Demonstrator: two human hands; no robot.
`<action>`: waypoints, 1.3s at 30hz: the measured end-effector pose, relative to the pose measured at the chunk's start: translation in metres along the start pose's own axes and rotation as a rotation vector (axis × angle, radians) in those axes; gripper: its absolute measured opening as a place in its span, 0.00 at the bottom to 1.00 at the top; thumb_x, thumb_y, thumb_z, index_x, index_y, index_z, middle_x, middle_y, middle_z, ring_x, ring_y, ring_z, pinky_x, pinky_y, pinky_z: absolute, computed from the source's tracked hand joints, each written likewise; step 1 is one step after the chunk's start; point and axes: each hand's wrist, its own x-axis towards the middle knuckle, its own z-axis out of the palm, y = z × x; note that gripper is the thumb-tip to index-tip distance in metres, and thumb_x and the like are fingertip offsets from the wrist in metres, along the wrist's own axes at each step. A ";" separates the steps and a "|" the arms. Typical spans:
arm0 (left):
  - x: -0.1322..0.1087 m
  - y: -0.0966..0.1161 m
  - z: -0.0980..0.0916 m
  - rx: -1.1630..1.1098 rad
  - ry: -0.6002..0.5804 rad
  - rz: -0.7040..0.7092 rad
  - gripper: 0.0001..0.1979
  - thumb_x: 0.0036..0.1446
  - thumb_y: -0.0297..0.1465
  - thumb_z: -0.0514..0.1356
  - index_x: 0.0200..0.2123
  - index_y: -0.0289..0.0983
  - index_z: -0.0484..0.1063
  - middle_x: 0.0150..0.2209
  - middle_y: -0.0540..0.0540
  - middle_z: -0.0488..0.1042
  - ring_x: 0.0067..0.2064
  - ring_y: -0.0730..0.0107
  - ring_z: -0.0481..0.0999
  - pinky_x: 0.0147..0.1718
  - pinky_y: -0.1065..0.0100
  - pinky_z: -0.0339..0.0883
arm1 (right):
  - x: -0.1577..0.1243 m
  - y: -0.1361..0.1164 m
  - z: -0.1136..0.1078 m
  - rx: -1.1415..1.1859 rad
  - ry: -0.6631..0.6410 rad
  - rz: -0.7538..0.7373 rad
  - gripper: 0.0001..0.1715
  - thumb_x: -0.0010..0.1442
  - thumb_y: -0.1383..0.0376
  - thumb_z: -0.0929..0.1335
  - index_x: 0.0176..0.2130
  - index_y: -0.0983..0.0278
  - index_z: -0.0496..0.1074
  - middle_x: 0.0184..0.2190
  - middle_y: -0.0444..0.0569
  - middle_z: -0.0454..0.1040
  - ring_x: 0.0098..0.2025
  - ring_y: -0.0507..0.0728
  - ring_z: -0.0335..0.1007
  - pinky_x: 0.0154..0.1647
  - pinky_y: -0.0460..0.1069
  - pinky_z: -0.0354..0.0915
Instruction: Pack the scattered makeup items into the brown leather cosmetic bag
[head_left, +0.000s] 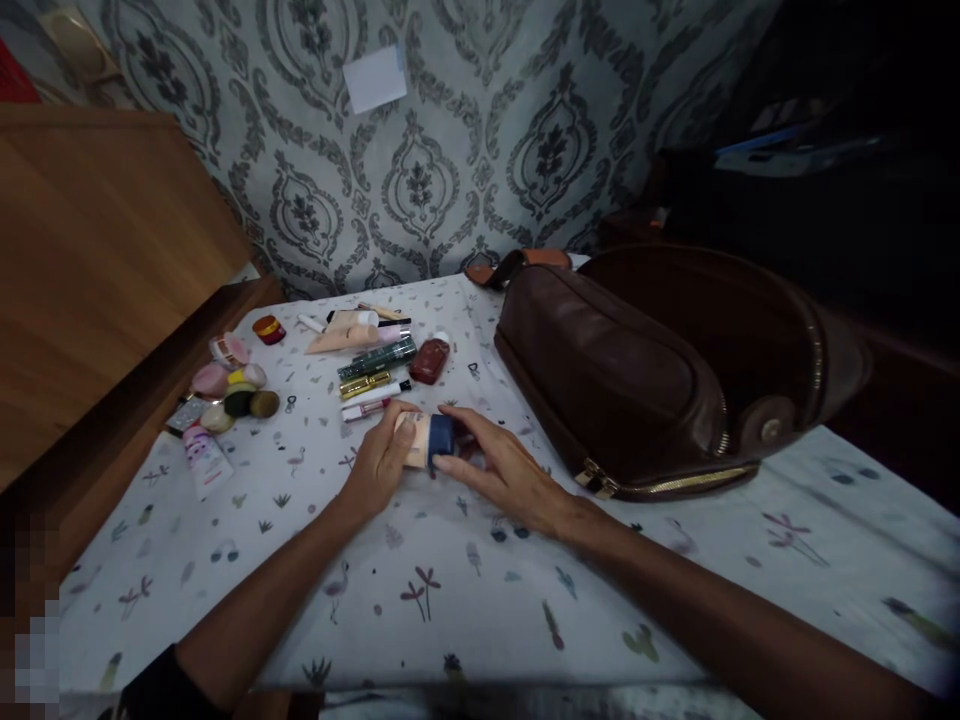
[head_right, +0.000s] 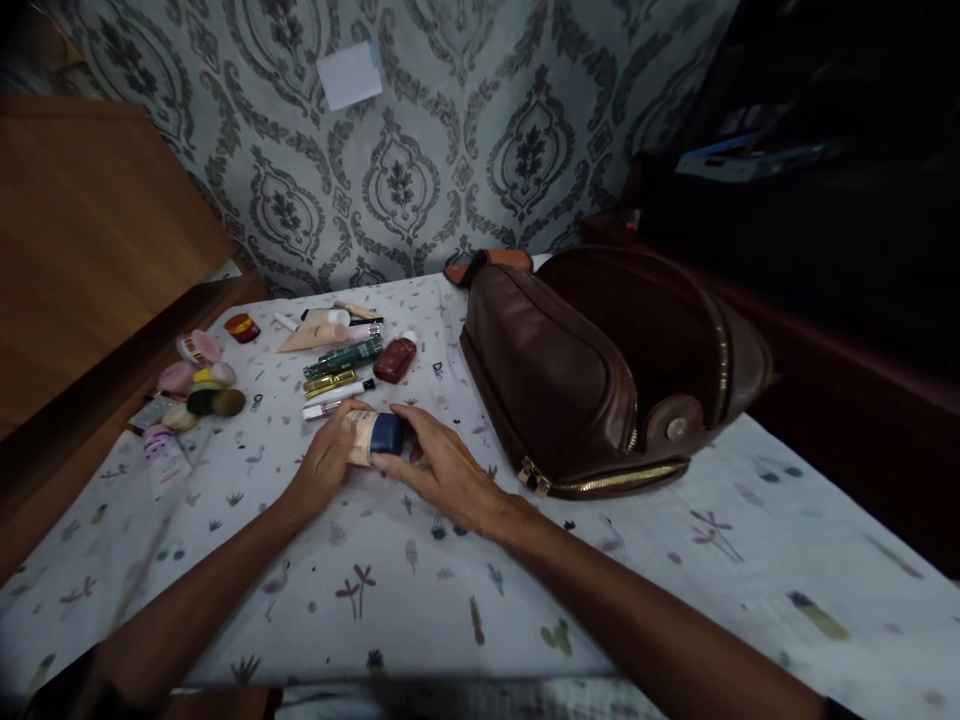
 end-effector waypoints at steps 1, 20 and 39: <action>0.000 0.000 0.000 0.006 0.002 0.000 0.26 0.68 0.55 0.41 0.42 0.40 0.65 0.33 0.49 0.70 0.37 0.62 0.70 0.38 0.63 0.64 | 0.001 0.000 0.000 0.004 0.013 0.002 0.31 0.65 0.52 0.68 0.62 0.65 0.64 0.51 0.58 0.74 0.44 0.60 0.74 0.45 0.58 0.73; -0.001 0.001 0.000 -0.062 0.020 -0.016 0.26 0.67 0.56 0.43 0.42 0.40 0.65 0.33 0.49 0.70 0.36 0.64 0.69 0.35 0.65 0.63 | 0.000 0.005 0.003 -0.075 0.041 -0.059 0.37 0.60 0.56 0.72 0.63 0.60 0.59 0.55 0.58 0.70 0.53 0.64 0.71 0.50 0.60 0.72; -0.003 -0.001 0.001 -0.260 -0.023 0.029 0.35 0.56 0.49 0.65 0.60 0.41 0.58 0.59 0.39 0.65 0.57 0.53 0.69 0.52 0.61 0.69 | 0.008 -0.007 -0.005 0.449 0.022 0.277 0.31 0.59 0.47 0.69 0.53 0.65 0.65 0.32 0.45 0.70 0.27 0.51 0.67 0.27 0.48 0.65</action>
